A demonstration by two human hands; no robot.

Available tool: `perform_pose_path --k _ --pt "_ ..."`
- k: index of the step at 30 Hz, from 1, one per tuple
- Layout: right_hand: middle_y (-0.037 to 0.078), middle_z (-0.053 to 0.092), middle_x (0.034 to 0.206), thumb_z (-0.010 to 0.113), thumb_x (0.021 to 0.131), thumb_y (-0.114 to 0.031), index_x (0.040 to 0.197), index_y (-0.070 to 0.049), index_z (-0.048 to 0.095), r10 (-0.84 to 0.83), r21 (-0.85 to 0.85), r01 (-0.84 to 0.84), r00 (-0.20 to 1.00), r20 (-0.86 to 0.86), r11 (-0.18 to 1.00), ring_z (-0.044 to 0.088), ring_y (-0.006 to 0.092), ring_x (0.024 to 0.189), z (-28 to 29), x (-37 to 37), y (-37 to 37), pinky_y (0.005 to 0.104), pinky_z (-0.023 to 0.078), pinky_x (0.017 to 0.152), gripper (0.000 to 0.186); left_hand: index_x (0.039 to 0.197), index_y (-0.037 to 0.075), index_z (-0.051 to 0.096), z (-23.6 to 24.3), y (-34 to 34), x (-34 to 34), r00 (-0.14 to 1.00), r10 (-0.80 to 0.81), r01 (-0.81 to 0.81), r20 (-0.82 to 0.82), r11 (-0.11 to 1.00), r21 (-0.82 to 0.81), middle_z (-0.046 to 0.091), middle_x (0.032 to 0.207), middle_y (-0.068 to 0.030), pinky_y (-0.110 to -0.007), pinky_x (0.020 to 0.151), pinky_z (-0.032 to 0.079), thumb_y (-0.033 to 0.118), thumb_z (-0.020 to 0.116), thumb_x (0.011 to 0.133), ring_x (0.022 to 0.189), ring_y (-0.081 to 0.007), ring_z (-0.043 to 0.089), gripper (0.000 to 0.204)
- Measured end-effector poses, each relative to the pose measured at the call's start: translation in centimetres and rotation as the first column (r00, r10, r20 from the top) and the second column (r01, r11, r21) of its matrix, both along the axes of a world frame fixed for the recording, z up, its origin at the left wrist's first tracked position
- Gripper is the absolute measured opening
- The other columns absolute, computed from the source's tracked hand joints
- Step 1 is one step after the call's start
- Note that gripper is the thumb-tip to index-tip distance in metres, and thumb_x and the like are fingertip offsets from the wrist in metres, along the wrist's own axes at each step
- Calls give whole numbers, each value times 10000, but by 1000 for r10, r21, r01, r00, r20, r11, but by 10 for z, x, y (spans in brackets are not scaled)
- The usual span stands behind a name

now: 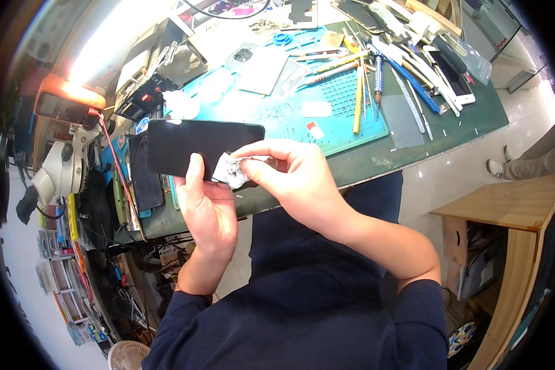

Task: The person applies adhesive to the edges of a smartphone frame using a syringe. They then peel a protective film from a new screen assembly and attach it to the frame. The person wipes the screen with a cloth and proceeds to connect internal ribbon cables to the motherboard.

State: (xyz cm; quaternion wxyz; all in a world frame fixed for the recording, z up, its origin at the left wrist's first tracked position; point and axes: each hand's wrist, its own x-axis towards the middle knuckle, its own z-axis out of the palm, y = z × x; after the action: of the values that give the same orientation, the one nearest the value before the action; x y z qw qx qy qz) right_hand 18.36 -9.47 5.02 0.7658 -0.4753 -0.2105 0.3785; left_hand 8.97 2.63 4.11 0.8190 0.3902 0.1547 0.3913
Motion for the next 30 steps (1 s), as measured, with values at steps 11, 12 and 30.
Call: perform_pose_path --k 11,12,30 --pt "57 721 1002 679 925 -119 1109 9 699 216 -322 -210 976 -18 923 658 93 920 19 50 -12 240 518 817 226 1274 46 551 11 29 -41 924 -310 245 -222 929 -278 603 1265 -82 -402 1078 436 239 544 1028 1189 -208 560 313" --pt "59 719 1018 685 922 -135 1127 -8 691 215 -335 -219 975 -49 916 667 113 940 19 54 -11 249 522 832 241 1263 46 557 12 33 -43 926 -308 247 -218 931 -268 607 1259 -82 -396 1061 451 232 551 1025 1173 -203 570 303" --pt "47 713 992 678 916 -136 1129 13 700 179 -332 -90 952 249 939 623 70 859 42 58 1 221 479 733 261 1048 94 658 20 33 -48 913 -346 249 -218 893 -374 685 1009 -29 -319 754 516 219 655 970 972 -184 640 147"
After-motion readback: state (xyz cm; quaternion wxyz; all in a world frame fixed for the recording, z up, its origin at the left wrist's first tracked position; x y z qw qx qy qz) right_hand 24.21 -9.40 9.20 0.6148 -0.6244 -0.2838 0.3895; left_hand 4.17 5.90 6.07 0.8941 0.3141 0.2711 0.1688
